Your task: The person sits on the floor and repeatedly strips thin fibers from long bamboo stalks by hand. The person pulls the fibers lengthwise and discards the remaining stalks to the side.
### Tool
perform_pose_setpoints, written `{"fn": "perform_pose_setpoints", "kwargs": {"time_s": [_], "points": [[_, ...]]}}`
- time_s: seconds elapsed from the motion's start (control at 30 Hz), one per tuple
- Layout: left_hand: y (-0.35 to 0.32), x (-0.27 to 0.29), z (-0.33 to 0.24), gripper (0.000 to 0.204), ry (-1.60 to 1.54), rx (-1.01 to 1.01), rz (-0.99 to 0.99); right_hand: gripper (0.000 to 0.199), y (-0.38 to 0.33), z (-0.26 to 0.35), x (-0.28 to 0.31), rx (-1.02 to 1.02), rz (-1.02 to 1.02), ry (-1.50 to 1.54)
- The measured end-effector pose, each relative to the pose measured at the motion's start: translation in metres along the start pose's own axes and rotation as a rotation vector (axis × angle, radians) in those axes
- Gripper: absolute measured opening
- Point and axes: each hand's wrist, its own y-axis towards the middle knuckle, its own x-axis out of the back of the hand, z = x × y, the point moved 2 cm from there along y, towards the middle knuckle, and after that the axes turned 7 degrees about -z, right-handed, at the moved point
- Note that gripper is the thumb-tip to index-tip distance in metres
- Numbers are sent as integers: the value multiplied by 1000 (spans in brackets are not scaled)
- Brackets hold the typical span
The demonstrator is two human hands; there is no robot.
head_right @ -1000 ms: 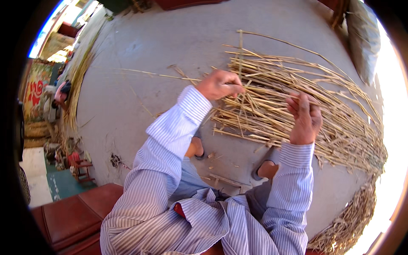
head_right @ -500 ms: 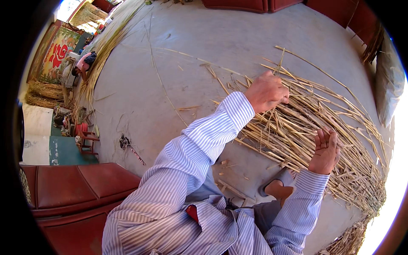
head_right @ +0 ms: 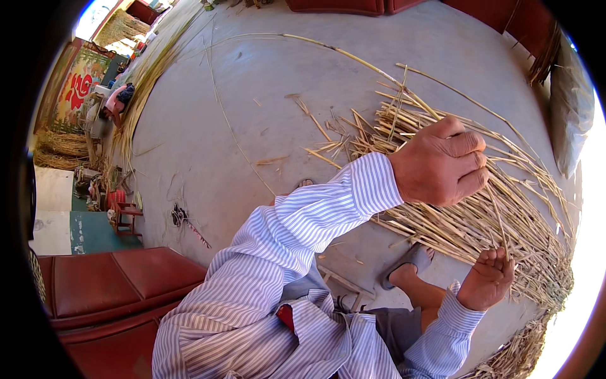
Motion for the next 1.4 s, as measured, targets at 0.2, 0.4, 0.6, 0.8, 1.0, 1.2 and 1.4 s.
{"fn": "perform_pose_setpoints", "kwargs": {"time_s": [0.2, 0.4, 0.6, 0.8, 1.0, 1.2, 1.4], "points": [[-1, -28, -4, 11, -11, 22, 8, 25, -12, 19, 1, -3, 52, 4], [12, -51, -12, 11, 6, 10, 132, 25, -19, 30, 15, 25, 10, -10], [49, -44, -37, 13, -36, -30, -19, 22, -24, 47, 19, -3, 17, 97], [-17, -60, -16, 16, 51, -39, 408, 20, -11, 42, 46, -154, -293, -164], [-10, -40, -5, 13, 108, -53, 436, 19, -16, 32, 31, -203, -176, -109], [14, -33, -11, 13, 134, -14, 282, 23, -15, 33, 35, -138, -178, -72], [-50, -37, -6, 15, 94, -8, 658, 27, -10, 24, 34, -27, -195, -380]]}}
